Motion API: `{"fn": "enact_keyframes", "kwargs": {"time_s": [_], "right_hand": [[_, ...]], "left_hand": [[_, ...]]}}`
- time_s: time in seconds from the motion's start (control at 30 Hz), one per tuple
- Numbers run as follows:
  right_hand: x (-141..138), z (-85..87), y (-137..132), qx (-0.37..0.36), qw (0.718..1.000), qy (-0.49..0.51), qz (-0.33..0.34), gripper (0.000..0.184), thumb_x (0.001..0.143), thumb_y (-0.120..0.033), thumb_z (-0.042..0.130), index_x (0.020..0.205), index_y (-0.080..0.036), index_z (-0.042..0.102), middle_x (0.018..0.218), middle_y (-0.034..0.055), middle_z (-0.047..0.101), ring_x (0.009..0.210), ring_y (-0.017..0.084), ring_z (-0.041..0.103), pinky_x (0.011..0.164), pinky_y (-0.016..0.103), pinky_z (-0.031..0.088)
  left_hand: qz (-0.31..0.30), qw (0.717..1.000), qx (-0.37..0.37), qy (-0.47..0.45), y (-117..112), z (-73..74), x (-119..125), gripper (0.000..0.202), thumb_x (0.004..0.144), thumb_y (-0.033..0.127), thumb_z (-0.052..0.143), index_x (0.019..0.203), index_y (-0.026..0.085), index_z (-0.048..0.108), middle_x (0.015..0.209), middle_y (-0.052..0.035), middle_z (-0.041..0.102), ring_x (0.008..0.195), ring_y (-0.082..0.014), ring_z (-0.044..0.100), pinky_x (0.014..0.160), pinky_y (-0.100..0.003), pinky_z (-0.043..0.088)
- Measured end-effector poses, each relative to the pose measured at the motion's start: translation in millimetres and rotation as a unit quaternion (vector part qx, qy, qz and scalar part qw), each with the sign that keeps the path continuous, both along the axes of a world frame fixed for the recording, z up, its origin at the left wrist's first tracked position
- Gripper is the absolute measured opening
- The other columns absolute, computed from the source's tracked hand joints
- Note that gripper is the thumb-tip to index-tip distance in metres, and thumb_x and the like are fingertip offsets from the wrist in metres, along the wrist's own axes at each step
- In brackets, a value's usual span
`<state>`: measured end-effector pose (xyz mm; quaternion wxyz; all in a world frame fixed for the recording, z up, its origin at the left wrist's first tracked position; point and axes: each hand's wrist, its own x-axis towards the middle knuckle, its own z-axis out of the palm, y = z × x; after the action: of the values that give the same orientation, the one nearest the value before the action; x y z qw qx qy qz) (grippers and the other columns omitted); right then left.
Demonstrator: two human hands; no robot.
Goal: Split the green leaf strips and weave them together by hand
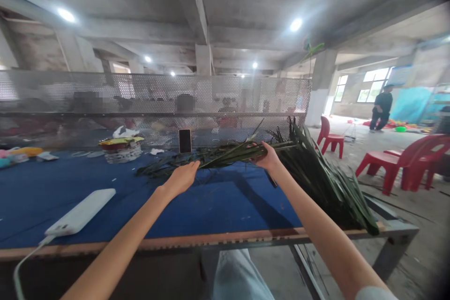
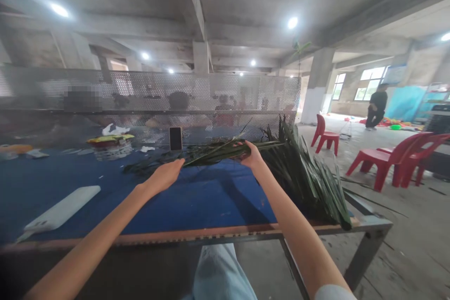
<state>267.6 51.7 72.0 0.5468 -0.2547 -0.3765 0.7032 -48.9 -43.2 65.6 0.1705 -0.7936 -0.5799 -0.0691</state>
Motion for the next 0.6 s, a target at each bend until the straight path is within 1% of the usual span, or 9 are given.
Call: {"fn": "enact_keyframes", "kwargs": {"time_s": [0.1,0.2,0.3,0.37,0.43,0.47,0.5,0.53,0.6], "right_hand": [[-3,-2.9,21,0.017,0.999,0.025,0.017,0.030,0.084,-0.046,0.045,0.083,-0.020,0.060,0.081,0.0058,0.070,0.079,0.021,0.066,0.073,0.038,0.051],[-5,6.0,44,0.008,0.998,0.059,0.020,0.035,0.085,-0.052,0.044,0.088,-0.021,0.060,0.080,0.0048,0.068,0.080,0.020,0.065,0.075,0.038,0.051],[-3,32.7,70,0.035,0.997,0.064,-0.009,0.038,0.083,-0.058,0.046,0.085,-0.022,0.057,0.079,0.0053,0.065,0.084,0.021,0.063,0.079,0.039,0.051],[3,58.2,85,0.081,0.994,0.036,-0.058,0.043,0.081,-0.064,0.046,0.082,-0.022,0.055,0.079,0.0068,0.063,0.088,0.022,0.062,0.080,0.040,0.051],[12,82.6,94,0.118,0.984,-0.014,-0.133,0.048,0.083,-0.066,0.041,0.086,-0.021,0.055,0.086,0.0091,0.062,0.093,0.024,0.060,0.081,0.043,0.050],[17,92.1,95,0.127,0.971,-0.039,-0.198,0.048,0.084,-0.065,0.039,0.091,-0.021,0.056,0.090,0.0098,0.061,0.096,0.024,0.059,0.083,0.044,0.049],[21,99.1,93,0.137,0.945,-0.056,-0.292,0.047,0.086,-0.063,0.038,0.098,-0.021,0.055,0.097,0.0099,0.059,0.101,0.024,0.057,0.087,0.045,0.048],[24,103.3,88,0.161,0.902,-0.063,-0.397,0.047,0.087,-0.061,0.036,0.107,-0.022,0.052,0.105,0.0100,0.056,0.107,0.024,0.053,0.092,0.046,0.045],[25,105.4,73,0.243,0.788,-0.084,-0.560,0.048,0.091,-0.057,0.030,0.124,-0.024,0.041,0.124,0.0095,0.046,0.121,0.024,0.044,0.100,0.051,0.038]], "left_hand": [[0.035,0.999,-0.008,0.000,17,-2.7,-22,0.042,0.087,0.009,0.030,0.127,0.009,0.044,0.110,-0.0205,0.063,0.097,-0.0278,0.064,0.078,-0.034,0.047],[0.079,0.997,0.003,0.009,38,5.6,-39,0.039,0.089,0.014,0.031,0.124,0.007,0.046,0.107,-0.0208,0.064,0.096,-0.0293,0.064,0.077,-0.036,0.047],[0.106,0.993,0.040,-0.019,62,32.1,-45,0.037,0.091,0.019,0.028,0.121,0.008,0.048,0.109,-0.0202,0.064,0.098,-0.0290,0.064,0.078,-0.036,0.046],[0.113,0.991,0.072,-0.029,77,58.3,-41,0.038,0.091,0.021,0.028,0.121,0.011,0.049,0.107,-0.0175,0.066,0.095,-0.0287,0.064,0.077,-0.035,0.046],[0.104,0.989,0.098,-0.040,90,87.3,-32,0.039,0.092,0.025,0.029,0.124,0.014,0.049,0.104,-0.0150,0.067,0.094,-0.0281,0.065,0.076,-0.034,0.045],[0.101,0.987,0.116,-0.045,95,101.5,-27,0.040,0.091,0.026,0.030,0.124,0.016,0.049,0.106,-0.0144,0.067,0.095,-0.0277,0.064,0.076,-0.033,0.045],[0.094,0.986,0.133,-0.047,100,114.7,-23,0.040,0.091,0.026,0.031,0.124,0.016,0.050,0.109,-0.0142,0.067,0.096,-0.0274,0.064,0.077,-0.033,0.044],[0.088,0.984,0.146,-0.047,103,126.6,-18,0.039,0.090,0.027,0.032,0.122,0.017,0.052,0.107,-0.0143,0.067,0.096,-0.0275,0.064,0.077,-0.033,0.044],[0.089,0.984,0.153,-0.033,108,144.9,-11,0.036,0.088,0.026,0.034,0.112,0.016,0.059,0.097,-0.0147,0.069,0.091,-0.0283,0.064,0.077,-0.034,0.042]]}}
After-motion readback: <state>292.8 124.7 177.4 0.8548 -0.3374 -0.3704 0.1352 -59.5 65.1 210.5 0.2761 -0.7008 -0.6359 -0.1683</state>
